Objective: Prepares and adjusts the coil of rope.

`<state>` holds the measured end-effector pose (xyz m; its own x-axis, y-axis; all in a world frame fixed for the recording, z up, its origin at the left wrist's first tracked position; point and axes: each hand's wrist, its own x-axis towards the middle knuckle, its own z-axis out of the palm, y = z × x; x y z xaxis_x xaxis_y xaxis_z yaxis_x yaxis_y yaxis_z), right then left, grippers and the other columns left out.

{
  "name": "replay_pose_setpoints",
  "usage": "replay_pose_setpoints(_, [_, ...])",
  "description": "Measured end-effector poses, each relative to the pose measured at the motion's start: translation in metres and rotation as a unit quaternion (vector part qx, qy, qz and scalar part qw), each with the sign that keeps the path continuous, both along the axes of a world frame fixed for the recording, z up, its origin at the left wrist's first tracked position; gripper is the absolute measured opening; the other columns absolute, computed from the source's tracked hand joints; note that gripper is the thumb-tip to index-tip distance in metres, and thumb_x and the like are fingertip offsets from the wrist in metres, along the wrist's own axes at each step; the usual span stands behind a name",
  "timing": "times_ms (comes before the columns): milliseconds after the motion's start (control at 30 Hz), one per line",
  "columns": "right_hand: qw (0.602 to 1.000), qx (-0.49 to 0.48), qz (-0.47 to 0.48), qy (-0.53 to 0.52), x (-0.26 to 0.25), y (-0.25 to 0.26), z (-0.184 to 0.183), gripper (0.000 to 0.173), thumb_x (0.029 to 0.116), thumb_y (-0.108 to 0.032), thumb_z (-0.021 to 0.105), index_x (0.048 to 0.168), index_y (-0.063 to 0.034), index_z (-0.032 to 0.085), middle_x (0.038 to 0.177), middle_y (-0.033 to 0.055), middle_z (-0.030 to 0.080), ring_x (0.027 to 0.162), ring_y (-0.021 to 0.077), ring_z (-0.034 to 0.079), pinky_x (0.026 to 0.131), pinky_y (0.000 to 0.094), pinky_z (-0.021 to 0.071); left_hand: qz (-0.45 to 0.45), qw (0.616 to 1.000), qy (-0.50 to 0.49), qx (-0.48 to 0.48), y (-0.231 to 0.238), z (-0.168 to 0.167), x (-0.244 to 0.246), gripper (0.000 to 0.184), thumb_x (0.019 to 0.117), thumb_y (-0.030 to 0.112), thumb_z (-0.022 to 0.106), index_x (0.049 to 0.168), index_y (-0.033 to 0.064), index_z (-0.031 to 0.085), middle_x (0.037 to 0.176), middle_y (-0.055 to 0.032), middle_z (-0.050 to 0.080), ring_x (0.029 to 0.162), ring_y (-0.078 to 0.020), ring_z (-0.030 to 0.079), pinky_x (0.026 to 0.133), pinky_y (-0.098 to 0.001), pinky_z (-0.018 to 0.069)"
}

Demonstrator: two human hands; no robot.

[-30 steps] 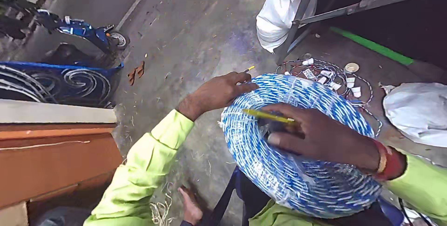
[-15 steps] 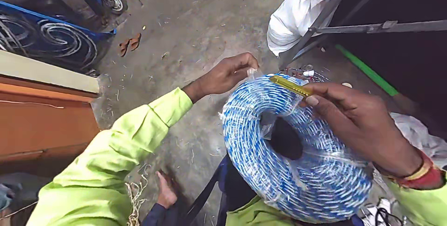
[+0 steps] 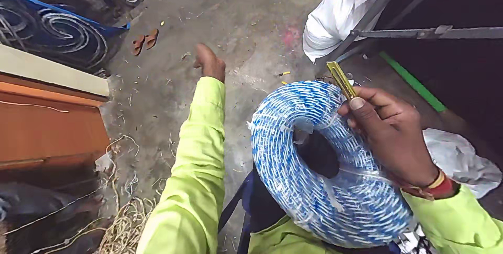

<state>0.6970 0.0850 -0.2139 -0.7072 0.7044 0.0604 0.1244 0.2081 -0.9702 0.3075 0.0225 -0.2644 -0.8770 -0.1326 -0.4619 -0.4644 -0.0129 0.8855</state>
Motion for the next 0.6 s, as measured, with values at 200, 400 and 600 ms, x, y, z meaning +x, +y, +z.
replay_pose_setpoints(200, [1.0, -0.008, 0.004, 0.019, -0.003, -0.001, -0.001, 0.027, 0.1061, -0.019, 0.054, 0.128, -0.0074, 0.065, 0.09, -0.0032, 0.068, 0.061, 0.0024, 0.056, 0.051, 0.0156, 0.0466, -0.272, 0.909, 0.315, 0.019, -0.04, 0.047, -0.001, 0.046, 0.1059, 0.025, 0.052, 0.146, 0.0043, 0.046, 0.132, -0.0114, 0.06, 0.113, -0.0202, 0.063, 0.09, -0.0378, 0.0552])
replay_pose_setpoints(400, [0.992, 0.109, 0.066, 0.005, -0.003, -0.013, -0.005, 0.037, 0.0867, -0.033, 0.077, 0.118, -0.0143, 0.071, 0.059, -0.0128, 0.049, 0.047, -0.0041, 0.041, 0.042, 0.0145, 0.0371, -0.729, 0.522, 0.443, 0.001, -0.064, 0.051, 0.093, 0.026, 0.1017, 0.018, 0.058, 0.113, 0.0015, 0.075, 0.128, -0.0122, 0.067, 0.124, -0.0189, 0.061, 0.107, -0.0378, 0.0506])
replay_pose_setpoints(600, [0.967, 0.209, 0.108, -0.102, -0.003, -0.021, 0.003, 0.058, 0.0938, -0.044, 0.06, 0.144, -0.0142, 0.056, 0.065, -0.0106, 0.053, 0.05, 0.0, 0.044, 0.044, 0.0228, 0.0419, -0.735, 0.398, 0.541, -0.089, -0.099, 0.034, 0.113, 0.04, 0.0981, 0.013, 0.051, 0.134, 0.0072, 0.067, 0.147, -0.0204, 0.054, 0.143, -0.0325, 0.047, 0.12, -0.0435, 0.0392])
